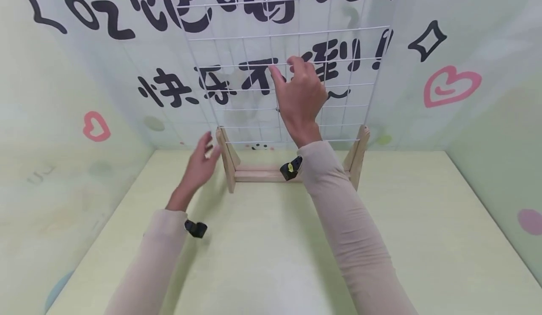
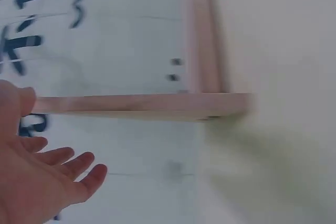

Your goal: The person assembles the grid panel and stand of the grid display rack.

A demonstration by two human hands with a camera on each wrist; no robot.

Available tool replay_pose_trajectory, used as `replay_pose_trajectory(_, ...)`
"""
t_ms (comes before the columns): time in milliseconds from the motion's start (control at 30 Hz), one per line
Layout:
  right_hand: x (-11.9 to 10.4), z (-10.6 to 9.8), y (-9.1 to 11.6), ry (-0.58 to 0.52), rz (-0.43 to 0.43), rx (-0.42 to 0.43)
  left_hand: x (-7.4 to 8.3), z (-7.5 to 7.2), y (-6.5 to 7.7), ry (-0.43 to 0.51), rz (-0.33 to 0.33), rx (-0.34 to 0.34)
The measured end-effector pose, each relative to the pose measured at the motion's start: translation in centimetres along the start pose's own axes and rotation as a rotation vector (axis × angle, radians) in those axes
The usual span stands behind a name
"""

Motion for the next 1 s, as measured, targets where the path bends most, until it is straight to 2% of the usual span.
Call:
replay_pose_trajectory(100, 0.3, 0.1, 0.0, -0.004, 0.006, -0.004, 4.3, -1.6, -0.8, 0.096, 0.128, 0.069)
replay_pose_trajectory(200, 0.6, 0.3, 0.1, -0.003, 0.003, -0.013, 7.8, -2.3, -1.6, 0.171, 0.199, 0.094)
replay_pose_trajectory(300, 0.9, 0.3, 0.2, 0.008, 0.004, -0.014, 10.2, -2.3, -2.6, 0.235, 0.231, 0.094)
replay_pose_trajectory(400, 1.0, 0.4, 0.2, 0.013, -0.001, -0.022, 11.7, -2.0, -3.7, 0.299, 0.253, 0.097)
replay_pose_trajectory(533, 0.8, 0.7, 0.4, 0.009, -0.016, -0.045, 12.6, -1.8, -4.6, 0.393, 0.252, 0.129)
replay_pose_trajectory(767, 0.7, 0.9, 1.0, 0.015, -0.057, -0.055, 11.7, -1.8, -5.6, 0.615, 0.127, 0.259)
replay_pose_trajectory(867, 1.0, 0.7, 1.1, 0.019, -0.057, -0.060, 11.6, -1.6, -5.9, 0.689, 0.130, 0.275)
replay_pose_trajectory(1000, 1.6, 0.7, 1.3, 0.021, -0.067, -0.083, 11.4, -1.2, -6.0, 0.709, 0.156, 0.311)
Point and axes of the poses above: each hand's wrist, its own y-axis away from the middle knuckle, its own z-axis out of the palm, x = y × z, the point moved 7 cm from there along -y, towards the middle knuckle, and after that the axes turned 14 degrees about y, right-handed, at the moved point
